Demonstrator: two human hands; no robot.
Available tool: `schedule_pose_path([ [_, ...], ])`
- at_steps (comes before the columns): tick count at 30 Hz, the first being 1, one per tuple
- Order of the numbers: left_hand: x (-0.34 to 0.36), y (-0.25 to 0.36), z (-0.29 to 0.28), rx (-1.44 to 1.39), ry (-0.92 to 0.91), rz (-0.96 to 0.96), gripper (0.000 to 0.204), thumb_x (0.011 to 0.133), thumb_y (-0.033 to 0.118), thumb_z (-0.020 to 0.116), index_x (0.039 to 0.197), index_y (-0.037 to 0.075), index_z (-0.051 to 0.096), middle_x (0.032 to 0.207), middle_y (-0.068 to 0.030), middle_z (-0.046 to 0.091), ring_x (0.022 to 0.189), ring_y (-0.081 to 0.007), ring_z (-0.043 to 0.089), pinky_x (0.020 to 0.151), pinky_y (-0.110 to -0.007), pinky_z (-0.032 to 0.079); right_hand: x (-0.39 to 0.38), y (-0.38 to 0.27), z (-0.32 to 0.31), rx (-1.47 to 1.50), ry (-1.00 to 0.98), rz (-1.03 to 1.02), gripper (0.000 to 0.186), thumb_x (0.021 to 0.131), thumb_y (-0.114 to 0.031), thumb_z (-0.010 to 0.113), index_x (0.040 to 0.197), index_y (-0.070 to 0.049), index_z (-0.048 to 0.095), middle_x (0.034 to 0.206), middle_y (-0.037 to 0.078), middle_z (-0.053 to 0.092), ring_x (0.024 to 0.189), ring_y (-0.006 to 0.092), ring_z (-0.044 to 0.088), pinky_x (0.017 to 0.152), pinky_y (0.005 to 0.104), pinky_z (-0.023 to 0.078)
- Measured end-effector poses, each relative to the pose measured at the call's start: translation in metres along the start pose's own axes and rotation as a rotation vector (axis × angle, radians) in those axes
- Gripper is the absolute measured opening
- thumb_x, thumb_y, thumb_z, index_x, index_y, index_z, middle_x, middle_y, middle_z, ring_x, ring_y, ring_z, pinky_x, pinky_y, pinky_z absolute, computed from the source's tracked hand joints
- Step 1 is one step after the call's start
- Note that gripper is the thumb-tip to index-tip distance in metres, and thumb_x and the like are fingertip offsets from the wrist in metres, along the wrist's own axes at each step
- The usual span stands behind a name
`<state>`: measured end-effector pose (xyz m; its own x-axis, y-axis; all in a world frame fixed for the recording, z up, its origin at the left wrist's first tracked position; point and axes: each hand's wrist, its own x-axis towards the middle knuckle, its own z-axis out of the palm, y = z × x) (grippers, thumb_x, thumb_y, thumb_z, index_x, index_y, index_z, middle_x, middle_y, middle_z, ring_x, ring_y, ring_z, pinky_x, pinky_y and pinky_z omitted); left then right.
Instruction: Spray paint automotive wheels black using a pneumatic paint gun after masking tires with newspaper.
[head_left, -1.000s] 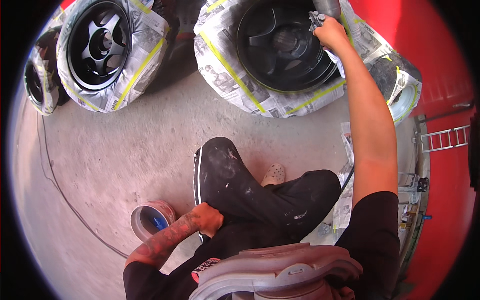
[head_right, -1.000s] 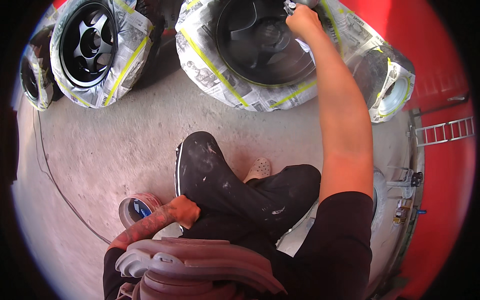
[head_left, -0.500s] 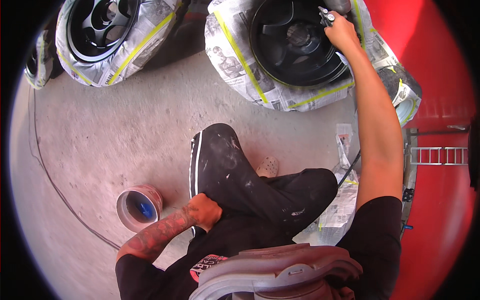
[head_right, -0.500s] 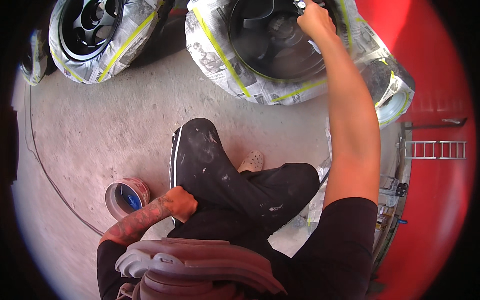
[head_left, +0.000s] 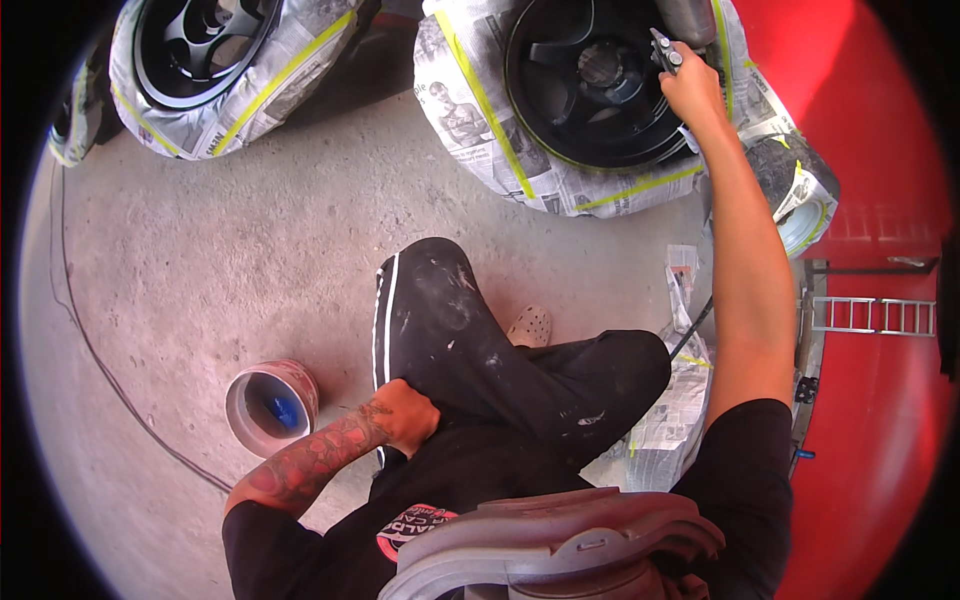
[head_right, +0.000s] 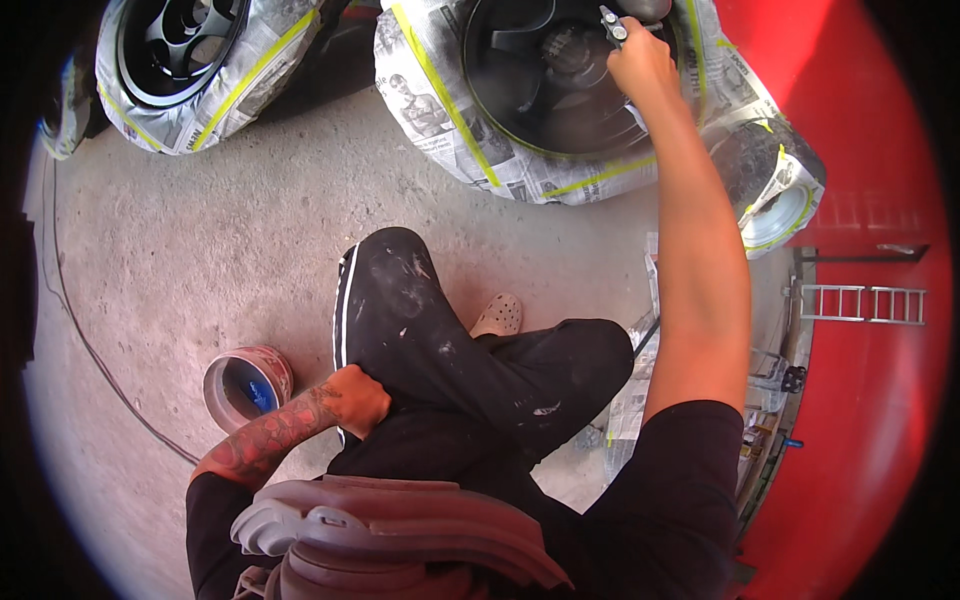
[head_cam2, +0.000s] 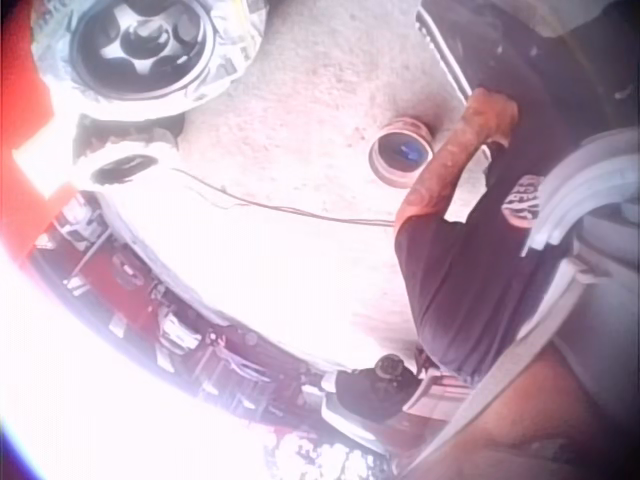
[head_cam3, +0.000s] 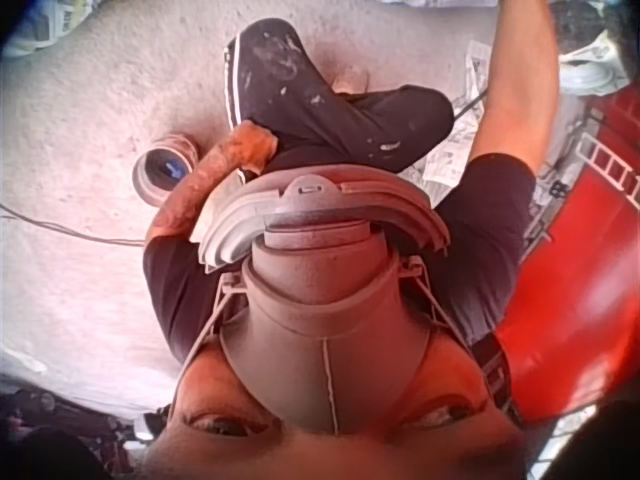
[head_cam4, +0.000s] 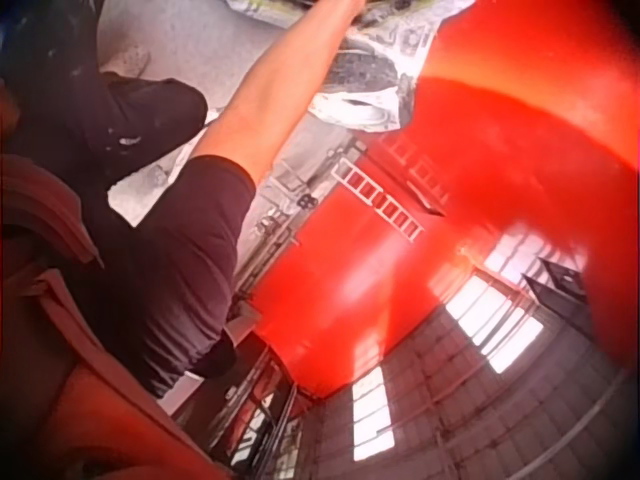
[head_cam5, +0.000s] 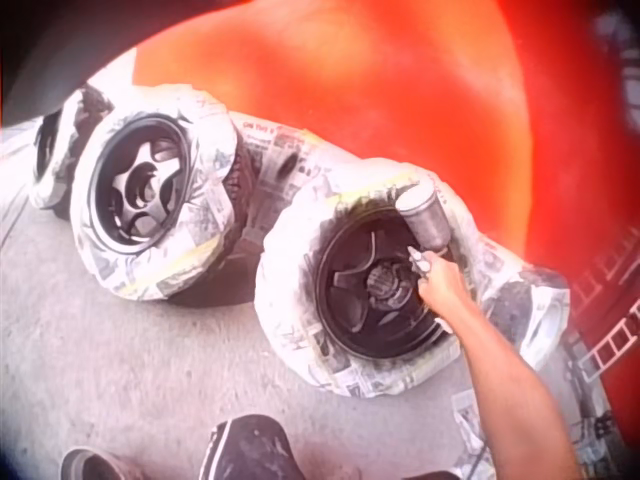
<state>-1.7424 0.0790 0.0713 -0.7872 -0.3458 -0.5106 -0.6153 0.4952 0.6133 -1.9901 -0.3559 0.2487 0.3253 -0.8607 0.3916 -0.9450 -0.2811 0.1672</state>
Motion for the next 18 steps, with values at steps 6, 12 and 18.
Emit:
schedule_pose_path([
  [6, -0.005, -0.003, 0.001, -0.010, -0.044, -0.025, 0.024, 0.063, 0.031, 0.072, 0.074, 0.010, 0.073, 0.078, -0.0146, 0.071, 0.079, -0.0328, 0.071, 0.067, -0.042, 0.056, -0.036, -0.005, -0.020, 0.760, -0.347, 0.401, 0.048, 0.082, -0.014, 0.070, 0.128, -0.009, 0.056, 0.086, 0.004, 0.067, 0.069, 0.0127, 0.064, 0.055, 0.0291, 0.052],
  [12, -0.012, -0.002, -0.001, -0.011, -0.095, -0.062, 0.020, 0.062, 0.025, 0.070, 0.075, 0.009, 0.073, 0.078, -0.0152, 0.071, 0.079, -0.0332, 0.071, 0.068, -0.043, 0.056, -0.055, 0.021, -0.021, 0.878, -0.162, 0.542, 0.041, 0.081, -0.013, 0.070, 0.121, -0.005, 0.060, 0.093, 0.005, 0.068, 0.072, 0.0140, 0.066, 0.054, 0.0315, 0.055],
  [18, -0.016, -0.002, -0.001, -0.008, -0.189, -0.152, 0.018, 0.063, 0.021, 0.067, 0.074, 0.009, 0.073, 0.079, -0.0161, 0.071, 0.080, -0.0336, 0.071, 0.068, -0.043, 0.056, -0.125, 0.039, 0.033, 1.105, 0.213, 0.601, 0.026, 0.086, -0.012, 0.070, 0.110, -0.005, 0.061, 0.089, 0.003, 0.068, 0.072, 0.0115, 0.066, 0.051, 0.0260, 0.053],
])
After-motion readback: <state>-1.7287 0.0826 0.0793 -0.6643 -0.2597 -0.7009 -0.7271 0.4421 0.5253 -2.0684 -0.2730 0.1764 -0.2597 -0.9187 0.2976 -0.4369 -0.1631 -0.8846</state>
